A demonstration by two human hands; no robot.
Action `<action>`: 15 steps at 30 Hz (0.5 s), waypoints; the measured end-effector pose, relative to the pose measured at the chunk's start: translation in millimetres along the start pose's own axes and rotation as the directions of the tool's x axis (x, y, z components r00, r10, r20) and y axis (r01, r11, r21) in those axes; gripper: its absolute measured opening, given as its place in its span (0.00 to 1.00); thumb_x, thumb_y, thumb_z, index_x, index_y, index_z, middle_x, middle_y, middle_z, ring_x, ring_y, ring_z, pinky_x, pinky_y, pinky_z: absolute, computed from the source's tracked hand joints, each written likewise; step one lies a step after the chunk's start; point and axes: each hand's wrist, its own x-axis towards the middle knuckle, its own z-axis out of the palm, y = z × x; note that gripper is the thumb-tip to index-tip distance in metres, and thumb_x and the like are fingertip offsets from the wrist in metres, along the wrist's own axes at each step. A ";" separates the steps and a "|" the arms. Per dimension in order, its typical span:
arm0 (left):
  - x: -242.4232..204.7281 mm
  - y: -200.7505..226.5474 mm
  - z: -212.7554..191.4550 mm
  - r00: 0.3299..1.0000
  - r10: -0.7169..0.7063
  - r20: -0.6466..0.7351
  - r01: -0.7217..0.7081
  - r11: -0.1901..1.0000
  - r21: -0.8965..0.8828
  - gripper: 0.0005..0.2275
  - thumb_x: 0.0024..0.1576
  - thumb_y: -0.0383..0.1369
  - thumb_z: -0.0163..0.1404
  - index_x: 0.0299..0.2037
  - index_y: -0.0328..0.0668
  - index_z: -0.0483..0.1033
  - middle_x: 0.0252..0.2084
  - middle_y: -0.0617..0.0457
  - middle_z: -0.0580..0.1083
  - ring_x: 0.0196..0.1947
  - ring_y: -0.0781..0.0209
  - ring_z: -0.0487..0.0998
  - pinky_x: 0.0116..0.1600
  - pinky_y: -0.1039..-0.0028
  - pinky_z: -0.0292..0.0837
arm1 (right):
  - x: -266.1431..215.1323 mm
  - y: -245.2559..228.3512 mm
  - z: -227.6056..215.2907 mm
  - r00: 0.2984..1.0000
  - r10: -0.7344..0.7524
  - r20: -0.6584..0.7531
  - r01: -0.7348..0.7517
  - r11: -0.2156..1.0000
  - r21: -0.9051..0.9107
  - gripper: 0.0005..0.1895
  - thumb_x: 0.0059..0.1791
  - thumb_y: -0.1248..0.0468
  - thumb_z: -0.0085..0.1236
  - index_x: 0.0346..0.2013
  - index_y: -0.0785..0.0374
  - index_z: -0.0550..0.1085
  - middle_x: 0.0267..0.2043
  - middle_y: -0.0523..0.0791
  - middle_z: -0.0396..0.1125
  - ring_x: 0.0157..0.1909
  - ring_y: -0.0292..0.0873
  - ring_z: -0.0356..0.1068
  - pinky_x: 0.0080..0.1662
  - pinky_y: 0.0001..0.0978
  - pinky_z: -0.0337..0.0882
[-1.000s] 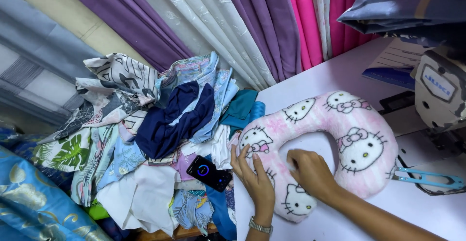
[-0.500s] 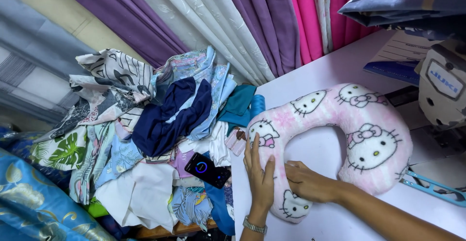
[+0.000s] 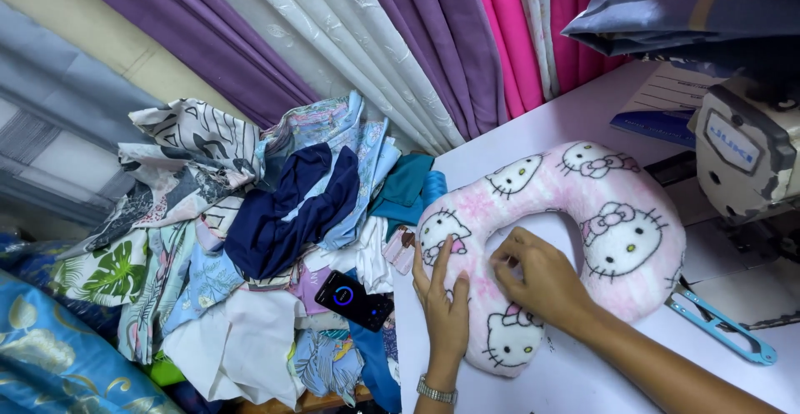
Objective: Stuffing a Hello Kitty themed neck pillow with white fiberfill and sewing the opening closed by hand.
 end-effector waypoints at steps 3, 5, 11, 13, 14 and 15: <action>0.5 -1.7 -0.9 1.000 0.017 -0.002 -0.017 1.000 -0.019 0.23 0.61 0.38 0.46 0.69 0.65 0.68 0.81 0.51 0.45 0.79 0.47 0.47 0.76 0.49 0.45 | 2.1 8.2 -6.8 0.974 -0.206 0.098 0.218 0.967 -0.134 0.10 0.48 0.67 0.51 0.38 0.56 0.80 0.38 0.39 0.70 0.45 0.43 0.69 0.45 0.38 0.70; 1.3 -1.5 -3.1 1.000 0.014 0.008 -0.014 0.999 -0.036 0.23 0.61 0.38 0.46 0.69 0.65 0.68 0.81 0.51 0.45 0.79 0.48 0.46 0.76 0.49 0.45 | 0.7 7.4 -8.4 0.910 -0.363 0.199 0.392 0.910 -0.134 0.13 0.47 0.74 0.51 0.38 0.57 0.81 0.40 0.40 0.72 0.46 0.46 0.68 0.45 0.39 0.69; 0.3 -2.9 -3.2 0.999 0.000 0.039 0.003 0.997 -0.078 0.24 0.62 0.36 0.45 0.71 0.64 0.65 0.81 0.50 0.44 0.80 0.49 0.44 0.76 0.49 0.44 | -5.9 -1.7 -9.9 0.748 -0.453 0.485 0.570 0.813 -0.120 0.20 0.36 0.86 0.46 0.25 0.56 0.65 0.38 0.39 0.73 0.66 0.46 0.62 0.49 0.40 0.58; -0.2 -0.3 -3.0 0.997 0.012 0.078 -0.008 0.999 -0.052 0.25 0.63 0.43 0.42 0.73 0.65 0.60 0.81 0.49 0.43 0.80 0.48 0.42 0.76 0.47 0.41 | -7.3 -7.3 -8.2 0.722 -0.502 0.477 0.478 0.860 0.181 0.27 0.37 0.84 0.45 0.45 0.59 0.73 0.48 0.44 0.71 0.53 0.49 0.71 0.53 0.41 0.67; -1.9 -0.3 -2.0 0.997 0.013 0.080 -0.008 0.999 -0.054 0.25 0.63 0.43 0.42 0.73 0.65 0.60 0.81 0.49 0.43 0.80 0.48 0.42 0.76 0.47 0.41 | -6.6 -3.5 -1.7 0.723 -0.500 0.477 0.477 0.860 0.179 0.27 0.37 0.84 0.45 0.45 0.59 0.73 0.48 0.44 0.71 0.53 0.49 0.71 0.53 0.41 0.67; -3.6 -0.3 -0.9 0.994 0.020 0.103 -0.016 0.999 -0.036 0.25 0.62 0.41 0.43 0.73 0.66 0.60 0.81 0.47 0.43 0.80 0.46 0.43 0.75 0.46 0.43 | -5.8 0.2 4.7 0.737 -0.491 0.464 0.429 0.871 0.240 0.32 0.41 0.82 0.42 0.58 0.59 0.64 0.57 0.48 0.67 0.59 0.50 0.67 0.58 0.42 0.64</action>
